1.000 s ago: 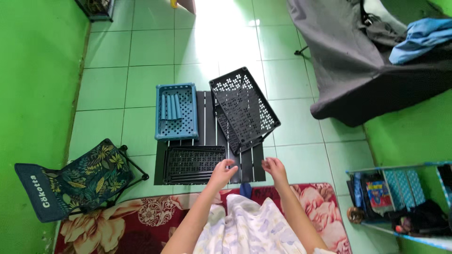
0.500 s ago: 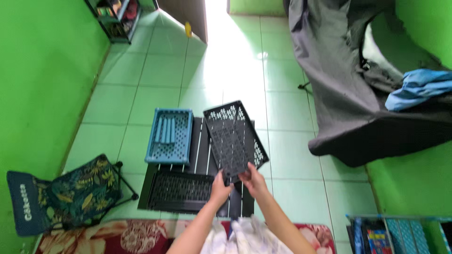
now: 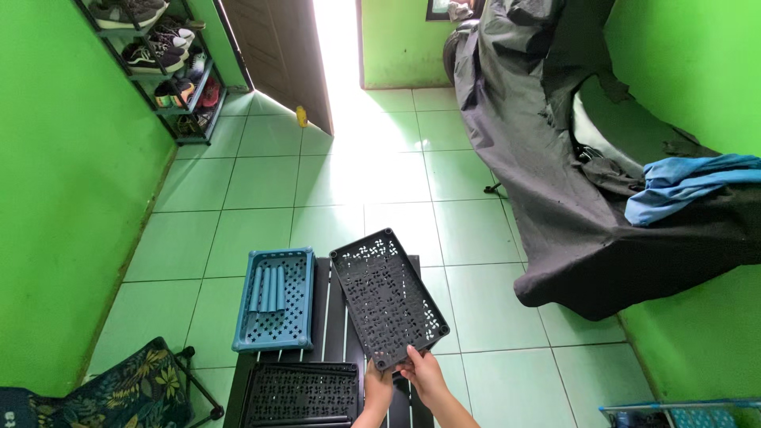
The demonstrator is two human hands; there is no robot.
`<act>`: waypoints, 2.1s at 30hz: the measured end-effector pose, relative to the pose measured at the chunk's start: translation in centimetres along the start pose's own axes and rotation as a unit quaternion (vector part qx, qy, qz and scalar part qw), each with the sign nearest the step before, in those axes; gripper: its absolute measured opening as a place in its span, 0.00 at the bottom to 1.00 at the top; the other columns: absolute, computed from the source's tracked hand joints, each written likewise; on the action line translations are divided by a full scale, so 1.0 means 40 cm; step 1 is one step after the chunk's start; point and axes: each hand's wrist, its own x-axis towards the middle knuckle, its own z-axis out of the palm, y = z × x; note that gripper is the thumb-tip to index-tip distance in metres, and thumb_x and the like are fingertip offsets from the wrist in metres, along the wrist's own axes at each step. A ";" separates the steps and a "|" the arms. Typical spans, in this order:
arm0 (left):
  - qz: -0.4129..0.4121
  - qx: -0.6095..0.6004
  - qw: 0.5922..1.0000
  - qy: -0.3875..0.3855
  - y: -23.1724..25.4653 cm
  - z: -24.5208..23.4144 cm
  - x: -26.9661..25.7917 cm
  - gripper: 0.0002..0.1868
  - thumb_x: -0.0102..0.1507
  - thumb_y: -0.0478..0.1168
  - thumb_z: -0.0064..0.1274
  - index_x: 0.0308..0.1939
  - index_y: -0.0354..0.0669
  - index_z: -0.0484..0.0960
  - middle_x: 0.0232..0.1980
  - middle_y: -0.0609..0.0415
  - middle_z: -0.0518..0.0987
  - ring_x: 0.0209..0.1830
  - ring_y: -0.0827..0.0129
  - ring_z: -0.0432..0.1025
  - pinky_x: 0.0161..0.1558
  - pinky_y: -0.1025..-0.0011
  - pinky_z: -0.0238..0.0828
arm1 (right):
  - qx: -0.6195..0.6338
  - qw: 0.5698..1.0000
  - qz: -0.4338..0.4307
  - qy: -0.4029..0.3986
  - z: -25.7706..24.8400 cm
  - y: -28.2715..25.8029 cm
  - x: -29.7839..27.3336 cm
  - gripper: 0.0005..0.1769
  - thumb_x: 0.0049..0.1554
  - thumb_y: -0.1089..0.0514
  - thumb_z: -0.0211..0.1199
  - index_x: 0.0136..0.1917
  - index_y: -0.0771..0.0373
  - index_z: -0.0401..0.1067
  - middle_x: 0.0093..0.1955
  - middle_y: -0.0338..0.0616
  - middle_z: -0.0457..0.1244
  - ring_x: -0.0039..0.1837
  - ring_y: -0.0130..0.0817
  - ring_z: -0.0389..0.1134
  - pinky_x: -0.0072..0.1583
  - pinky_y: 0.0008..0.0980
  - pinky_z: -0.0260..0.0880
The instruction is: The person assembles a small plastic storage rack by inserting metal rods into blue and black perforated trays. They connect the trays and rods to form a multi-tiered structure and place it on a low bench.
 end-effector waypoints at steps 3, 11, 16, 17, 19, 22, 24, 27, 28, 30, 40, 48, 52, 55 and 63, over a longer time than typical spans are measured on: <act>-0.043 -0.094 0.994 -0.033 -0.011 0.001 -0.016 0.19 0.60 0.28 0.49 0.57 0.37 0.76 0.53 0.43 0.84 0.55 0.56 0.80 0.55 0.66 0.75 | 0.016 1.000 -0.008 -0.021 -0.019 0.011 -0.008 0.14 0.63 0.53 0.55 0.57 0.66 0.69 0.48 0.48 0.71 0.46 0.36 0.73 0.48 0.32 0.73; -0.021 -0.052 0.996 -0.071 -0.014 -0.011 -0.024 0.24 0.63 0.29 0.47 0.65 0.38 0.69 0.55 0.44 0.84 0.59 0.59 0.79 0.58 0.67 0.73 | 0.027 0.999 -0.019 -0.039 -0.027 0.017 -0.014 0.16 0.64 0.57 0.52 0.58 0.70 0.69 0.51 0.51 0.71 0.50 0.37 0.73 0.54 0.37 0.76; 0.018 -0.082 0.992 -0.093 -0.039 -0.002 -0.010 0.32 0.61 0.28 0.45 0.71 0.36 0.61 0.65 0.39 0.77 0.67 0.53 0.72 0.65 0.66 0.66 | 0.028 0.997 -0.051 -0.057 -0.036 0.021 0.011 0.13 0.63 0.58 0.55 0.55 0.71 0.71 0.47 0.49 0.71 0.44 0.36 0.72 0.48 0.35 0.76; 0.021 -0.089 0.991 -0.096 -0.054 -0.007 -0.009 0.31 0.63 0.28 0.43 0.71 0.34 0.61 0.68 0.38 0.75 0.70 0.51 0.69 0.67 0.66 0.64 | 0.033 0.997 -0.050 -0.055 -0.040 0.034 0.013 0.13 0.62 0.59 0.55 0.55 0.70 0.72 0.47 0.48 0.71 0.44 0.36 0.73 0.47 0.35 0.76; 0.062 0.022 0.993 -0.096 -0.079 -0.012 -0.019 0.34 0.61 0.28 0.47 0.73 0.32 0.62 0.71 0.34 0.69 0.73 0.46 0.63 0.70 0.62 0.58 | 0.039 0.997 -0.034 -0.049 -0.047 0.040 0.026 0.13 0.62 0.59 0.55 0.55 0.68 0.73 0.48 0.47 0.72 0.45 0.36 0.74 0.47 0.34 0.76; 0.041 0.020 0.994 -0.099 -0.119 -0.013 -0.015 0.30 0.63 0.31 0.50 0.70 0.33 0.62 0.68 0.35 0.70 0.70 0.48 0.65 0.68 0.63 0.60 | 0.026 0.998 -0.030 -0.045 -0.061 0.055 0.036 0.13 0.63 0.58 0.55 0.56 0.69 0.71 0.49 0.48 0.71 0.46 0.36 0.74 0.49 0.33 0.77; 0.017 -0.024 0.995 -0.095 -0.138 0.004 -0.010 0.25 0.65 0.32 0.48 0.66 0.36 0.68 0.65 0.39 0.75 0.67 0.52 0.70 0.66 0.64 0.65 | 0.015 0.998 -0.026 -0.047 -0.066 0.056 0.042 0.13 0.63 0.58 0.54 0.56 0.68 0.71 0.50 0.47 0.71 0.48 0.34 0.74 0.50 0.32 0.76; 0.020 -0.056 0.994 -0.092 -0.155 0.008 -0.014 0.20 0.67 0.31 0.46 0.63 0.37 0.73 0.62 0.42 0.79 0.64 0.57 0.74 0.64 0.66 0.69 | 0.009 0.998 -0.027 -0.057 -0.069 0.049 0.029 0.12 0.63 0.59 0.55 0.56 0.68 0.70 0.50 0.47 0.71 0.49 0.34 0.74 0.51 0.31 0.76; 0.037 -0.040 0.995 -0.089 -0.160 0.007 -0.013 0.19 0.66 0.31 0.46 0.63 0.37 0.74 0.62 0.43 0.79 0.64 0.58 0.73 0.64 0.66 0.68 | 0.009 0.998 -0.028 -0.062 -0.065 0.044 0.026 0.11 0.63 0.60 0.56 0.56 0.69 0.70 0.50 0.47 0.70 0.48 0.34 0.73 0.51 0.31 0.76; 0.053 -0.020 0.994 -0.089 -0.169 0.007 -0.016 0.19 0.67 0.30 0.47 0.62 0.37 0.75 0.61 0.44 0.80 0.64 0.60 0.73 0.64 0.66 0.67 | 0.008 0.998 -0.027 -0.065 -0.060 0.035 0.017 0.11 0.63 0.61 0.55 0.56 0.68 0.70 0.49 0.47 0.71 0.48 0.34 0.73 0.51 0.31 0.75; -0.035 -0.119 0.989 -0.075 -0.193 0.000 0.000 0.27 0.66 0.29 0.45 0.70 0.42 0.64 0.62 0.50 0.76 0.61 0.68 0.69 0.64 0.70 0.63 | -0.010 0.997 -0.043 -0.064 -0.043 -0.011 -0.012 0.10 0.63 0.62 0.54 0.53 0.72 0.71 0.47 0.49 0.70 0.46 0.36 0.73 0.50 0.34 0.76; -0.031 -0.090 0.992 -0.080 -0.199 0.012 -0.010 0.21 0.67 0.30 0.48 0.64 0.44 0.71 0.59 0.50 0.81 0.59 0.68 0.74 0.61 0.71 0.68 | 0.006 0.998 -0.034 -0.057 -0.033 -0.013 -0.034 0.10 0.62 0.63 0.53 0.52 0.71 0.71 0.48 0.49 0.70 0.47 0.35 0.73 0.51 0.34 0.76; -0.038 -0.063 0.995 -0.068 -0.195 0.009 0.004 0.25 0.62 0.26 0.47 0.63 0.45 0.72 0.58 0.51 0.82 0.59 0.70 0.74 0.61 0.71 0.67 | 0.012 0.998 -0.038 -0.048 -0.013 -0.016 -0.036 0.10 0.61 0.65 0.52 0.52 0.72 0.71 0.47 0.50 0.71 0.46 0.35 0.73 0.49 0.33 0.75; -0.029 -0.085 0.993 -0.073 -0.191 0.011 0.000 0.22 0.64 0.27 0.48 0.62 0.44 0.74 0.58 0.51 0.82 0.58 0.70 0.74 0.60 0.71 0.68 | 0.019 0.997 -0.051 -0.054 -0.014 -0.010 -0.045 0.11 0.60 0.66 0.51 0.52 0.73 0.71 0.46 0.50 0.70 0.44 0.35 0.73 0.48 0.31 0.75; -0.032 -0.064 0.994 -0.080 -0.183 0.002 -0.004 0.15 0.71 0.34 0.47 0.62 0.43 0.73 0.58 0.51 0.82 0.59 0.70 0.74 0.60 0.71 0.69 | 0.023 0.998 -0.055 -0.036 -0.016 -0.005 -0.041 0.11 0.62 0.65 0.50 0.51 0.74 0.71 0.45 0.51 0.70 0.42 0.35 0.72 0.46 0.31 0.74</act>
